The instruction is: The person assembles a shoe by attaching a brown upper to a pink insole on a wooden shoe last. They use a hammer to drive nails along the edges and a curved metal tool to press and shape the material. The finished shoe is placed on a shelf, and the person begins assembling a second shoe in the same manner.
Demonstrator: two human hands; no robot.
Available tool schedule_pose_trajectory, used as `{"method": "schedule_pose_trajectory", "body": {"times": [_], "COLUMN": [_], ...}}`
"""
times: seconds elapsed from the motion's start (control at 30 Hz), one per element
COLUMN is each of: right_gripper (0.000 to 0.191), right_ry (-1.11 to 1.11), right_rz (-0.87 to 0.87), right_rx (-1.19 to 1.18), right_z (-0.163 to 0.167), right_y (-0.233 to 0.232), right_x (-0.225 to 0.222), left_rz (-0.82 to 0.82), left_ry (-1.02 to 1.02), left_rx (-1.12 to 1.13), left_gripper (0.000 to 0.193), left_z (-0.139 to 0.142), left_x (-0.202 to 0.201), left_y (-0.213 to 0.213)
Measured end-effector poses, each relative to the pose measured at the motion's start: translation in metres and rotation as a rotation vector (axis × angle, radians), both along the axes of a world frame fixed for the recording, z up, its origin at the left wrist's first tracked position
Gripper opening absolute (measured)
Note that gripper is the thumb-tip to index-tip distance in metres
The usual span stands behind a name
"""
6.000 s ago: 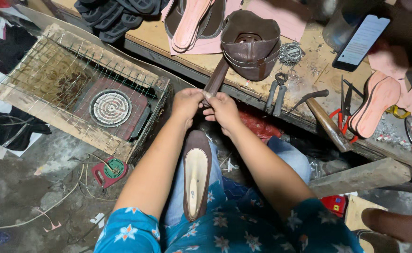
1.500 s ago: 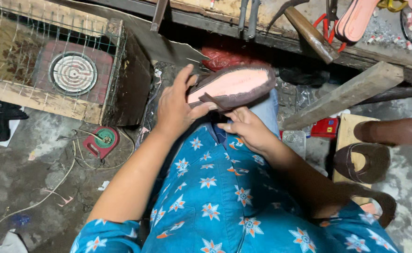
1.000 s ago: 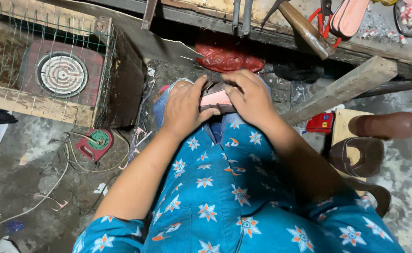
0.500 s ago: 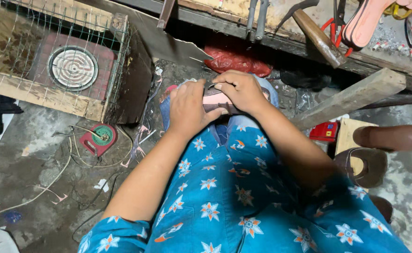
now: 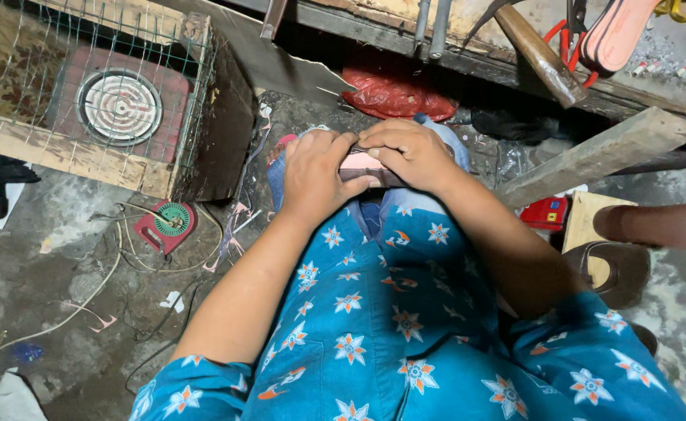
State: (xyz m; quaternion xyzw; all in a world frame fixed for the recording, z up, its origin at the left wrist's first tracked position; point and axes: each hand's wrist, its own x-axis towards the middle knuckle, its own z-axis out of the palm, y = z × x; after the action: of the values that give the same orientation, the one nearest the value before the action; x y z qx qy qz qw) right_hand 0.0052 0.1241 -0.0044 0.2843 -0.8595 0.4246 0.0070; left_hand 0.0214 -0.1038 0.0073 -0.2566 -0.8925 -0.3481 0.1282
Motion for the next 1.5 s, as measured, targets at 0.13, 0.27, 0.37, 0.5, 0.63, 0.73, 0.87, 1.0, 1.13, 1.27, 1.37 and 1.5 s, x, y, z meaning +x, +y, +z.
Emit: {"method": "schedule_pose_trajectory", "body": {"times": [0.13,0.27,0.37,0.5,0.63,0.73,0.87,1.0,1.13,1.27,1.37,1.5], "right_gripper": [0.034,0.037,0.036,0.032,0.032,0.023,0.021,0.026,0.029,0.022,0.02,0.021], "right_ry": [0.034,-0.004,0.013,-0.017,-0.034,-0.058,0.019,0.02,0.027,0.143,0.183,0.086], "right_rz": [0.036,0.018,0.004,-0.013,-0.08,-0.103,-0.077,-0.057,-0.034,-0.091,-0.037,-0.029], "right_rx": [0.065,0.086,0.125,0.088,0.017,-0.045,-0.021,-0.02,0.044,0.236,0.254,0.145], "right_z": [0.002,0.003,0.004,0.006,0.005,0.001,-0.005,-0.007,-0.004,0.001,0.004,-0.001], "right_y": [0.006,0.005,0.003,0.002,-0.002,-0.006,-0.005,0.0,-0.001,-0.004,-0.001,0.006], "right_x": [0.004,0.007,0.007,0.006,0.003,0.0,0.0,0.001,0.003,0.009,0.01,0.008], "left_rz": [-0.01,-0.031,-0.056,-0.042,-0.032,-0.03,-0.033,-0.055,-0.071,-0.057,0.004,-0.039], "left_ry": [0.013,0.071,0.117,0.099,0.044,0.054,0.058,0.075,0.111,0.075,0.078,0.083], "left_rx": [0.009,0.028,0.011,0.027,0.053,0.055,0.025,0.038,0.037,0.024,0.003,0.043], "left_gripper": [0.067,0.063,0.058,0.058,0.059,0.06,0.055,0.053,0.054,0.051,0.047,0.031], "left_z": [-0.003,-0.008,-0.01,-0.011,-0.008,-0.007,-0.008,-0.012,-0.015,-0.013,-0.006,-0.001], "left_x": [-0.001,0.0,0.0,-0.001,-0.004,-0.005,-0.005,-0.005,-0.004,0.0,0.007,0.015], "left_y": [0.001,0.0,0.0,-0.001,0.0,0.001,0.001,0.001,0.0,0.004,0.012,0.019]}}
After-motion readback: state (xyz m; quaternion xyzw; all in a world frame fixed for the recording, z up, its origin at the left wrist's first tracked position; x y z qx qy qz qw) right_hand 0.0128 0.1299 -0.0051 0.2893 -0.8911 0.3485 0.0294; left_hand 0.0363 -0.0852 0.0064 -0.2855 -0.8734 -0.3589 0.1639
